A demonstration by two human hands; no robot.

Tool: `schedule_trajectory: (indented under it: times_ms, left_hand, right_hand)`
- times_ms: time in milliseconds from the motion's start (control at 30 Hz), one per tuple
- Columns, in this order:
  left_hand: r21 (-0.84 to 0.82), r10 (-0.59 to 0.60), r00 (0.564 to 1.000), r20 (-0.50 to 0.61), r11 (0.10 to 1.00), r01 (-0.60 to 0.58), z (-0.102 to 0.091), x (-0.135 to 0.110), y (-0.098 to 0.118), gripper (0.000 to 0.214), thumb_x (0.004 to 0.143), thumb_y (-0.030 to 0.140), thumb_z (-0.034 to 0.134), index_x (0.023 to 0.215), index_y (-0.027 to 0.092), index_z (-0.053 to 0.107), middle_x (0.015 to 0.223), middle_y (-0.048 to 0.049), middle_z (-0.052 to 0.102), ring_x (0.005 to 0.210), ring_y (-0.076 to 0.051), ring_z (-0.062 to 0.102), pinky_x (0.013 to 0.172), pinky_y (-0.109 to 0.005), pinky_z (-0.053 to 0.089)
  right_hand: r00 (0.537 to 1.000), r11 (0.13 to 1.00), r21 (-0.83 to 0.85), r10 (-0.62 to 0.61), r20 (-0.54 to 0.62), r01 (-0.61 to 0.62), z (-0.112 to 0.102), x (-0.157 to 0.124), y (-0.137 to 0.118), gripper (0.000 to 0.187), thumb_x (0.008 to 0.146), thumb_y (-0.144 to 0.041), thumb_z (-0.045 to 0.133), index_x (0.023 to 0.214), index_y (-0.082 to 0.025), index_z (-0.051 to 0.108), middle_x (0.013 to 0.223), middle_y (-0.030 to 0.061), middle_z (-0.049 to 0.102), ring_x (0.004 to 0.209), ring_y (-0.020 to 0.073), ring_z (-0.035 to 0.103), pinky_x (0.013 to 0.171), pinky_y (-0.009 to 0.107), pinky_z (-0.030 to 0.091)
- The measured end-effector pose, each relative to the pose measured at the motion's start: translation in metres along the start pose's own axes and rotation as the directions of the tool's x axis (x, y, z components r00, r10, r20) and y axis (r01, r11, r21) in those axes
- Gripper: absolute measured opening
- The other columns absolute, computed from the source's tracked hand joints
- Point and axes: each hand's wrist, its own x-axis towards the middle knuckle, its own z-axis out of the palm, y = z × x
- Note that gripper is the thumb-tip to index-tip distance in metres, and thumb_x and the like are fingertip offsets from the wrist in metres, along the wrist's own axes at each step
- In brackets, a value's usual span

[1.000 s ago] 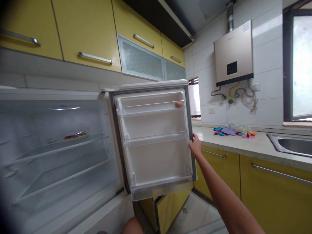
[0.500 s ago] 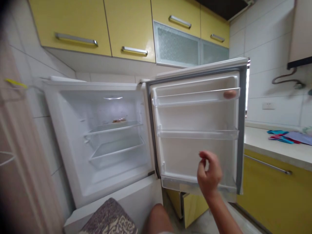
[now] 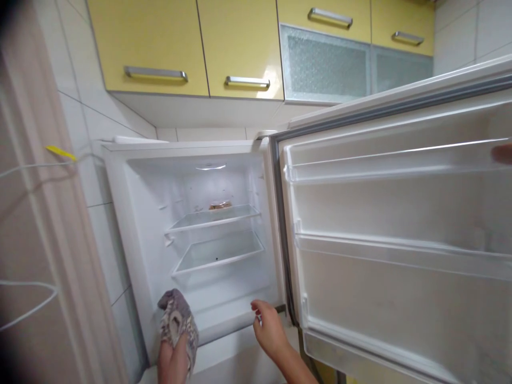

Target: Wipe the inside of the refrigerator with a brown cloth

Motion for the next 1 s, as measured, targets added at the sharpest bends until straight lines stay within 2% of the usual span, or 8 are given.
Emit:
schedule_trajectory:
  times_ms: [100,200,333,467,600,667,833,1000]
  left_hand:
    - [0.376,0.313,0.903,0.294,0.831,-0.410,0.029,0.033,-0.014,0.065,0.081,0.019,0.043,0.146,0.018,0.049,0.154,-0.0118,0.051,0.149,-0.029,0.036,0.126,-0.051,0.024]
    - [0.619,0.022,0.745,0.666,0.542,-0.569,0.053,0.045,-0.027,0.080,0.072,0.008,0.045,0.150,0.023,0.044,0.164,-0.0058,0.037,0.154,-0.027,0.025,0.127,-0.052,0.017]
    - [0.667,-0.313,0.591,0.743,0.408,-0.623,0.069,0.043,-0.028,0.091,0.070,0.024,0.057,0.157,0.023,0.028,0.169,-0.0064,0.021,0.156,-0.033,0.015,0.126,-0.056,0.009]
    - [0.631,-0.293,0.570,0.768,0.498,-0.594,0.068,0.053,-0.024,0.072,0.088,0.055,0.040,0.153,0.025,0.038,0.166,-0.0080,0.031,0.154,-0.032,0.024,0.125,-0.056,0.015]
    - [0.727,-0.251,0.701,0.668,0.422,-0.542,0.067,0.066,-0.035,0.065,0.095,0.053,0.028,0.152,0.025,0.040,0.164,-0.0116,0.036,0.152,-0.034,0.030,0.123,-0.060,0.018]
    - [0.749,-0.262,0.713,0.650,0.382,-0.541,0.067,0.069,-0.045,0.070,0.093,0.057,0.033,0.154,0.024,0.036,0.165,-0.0134,0.032,0.153,-0.038,0.027,0.122,-0.063,0.016]
    - [0.675,-0.245,0.637,0.731,0.402,-0.619,0.060,0.071,-0.063,0.080,0.087,0.065,0.043,0.155,0.024,0.034,0.167,-0.0142,0.026,0.154,-0.039,0.020,0.124,-0.064,0.007]
    - [0.583,-0.254,0.530,0.809,0.454,-0.673,0.054,0.074,-0.067,0.077,0.083,0.034,0.052,0.156,0.025,0.030,0.168,-0.0092,0.022,0.156,-0.033,0.019,0.127,-0.057,0.011]
  right_hand:
    - [0.999,0.998,-0.044,0.046,0.003,-0.046,0.023,0.012,0.020,0.053,0.071,-0.005,0.044,0.117,-0.014,0.069,0.113,0.0114,0.074,0.102,0.0199,0.071,0.094,0.032,0.054]
    - [0.996,0.991,-0.101,0.089,-0.004,-0.088,0.041,0.022,0.037,0.059,0.069,-0.004,0.042,0.120,-0.016,0.068,0.117,0.0104,0.073,0.109,0.0201,0.069,0.100,0.032,0.051]
    - [0.992,0.977,-0.177,0.124,0.003,-0.121,0.060,0.034,0.056,0.063,0.068,-0.002,0.040,0.122,-0.017,0.069,0.123,0.0092,0.072,0.117,0.0202,0.067,0.107,0.033,0.047]
    - [0.991,0.961,-0.248,0.132,0.014,-0.124,0.073,0.050,0.069,0.063,0.070,-0.001,0.039,0.124,-0.014,0.068,0.126,0.0116,0.071,0.123,0.0221,0.064,0.110,0.035,0.046]
    - [0.992,0.946,-0.307,0.120,0.026,-0.106,0.083,0.070,0.077,0.064,0.072,0.001,0.037,0.126,-0.011,0.067,0.130,0.0127,0.069,0.126,0.0220,0.062,0.113,0.035,0.044]
    - [0.993,0.938,-0.333,0.112,0.037,-0.093,0.087,0.077,0.082,0.064,0.072,0.002,0.037,0.127,-0.011,0.067,0.131,0.0118,0.068,0.127,0.0210,0.061,0.115,0.033,0.041]
    - [0.991,0.908,-0.408,0.129,0.040,-0.101,0.096,0.078,0.094,0.054,0.083,-0.005,0.040,0.131,-0.010,0.065,0.138,0.0144,0.064,0.133,0.0266,0.056,0.118,0.040,0.037]
    - [0.996,0.864,-0.503,0.071,0.059,-0.032,0.099,0.070,0.104,0.051,0.089,-0.009,0.039,0.133,-0.016,0.064,0.142,0.0099,0.062,0.134,0.0253,0.055,0.120,0.041,0.036]
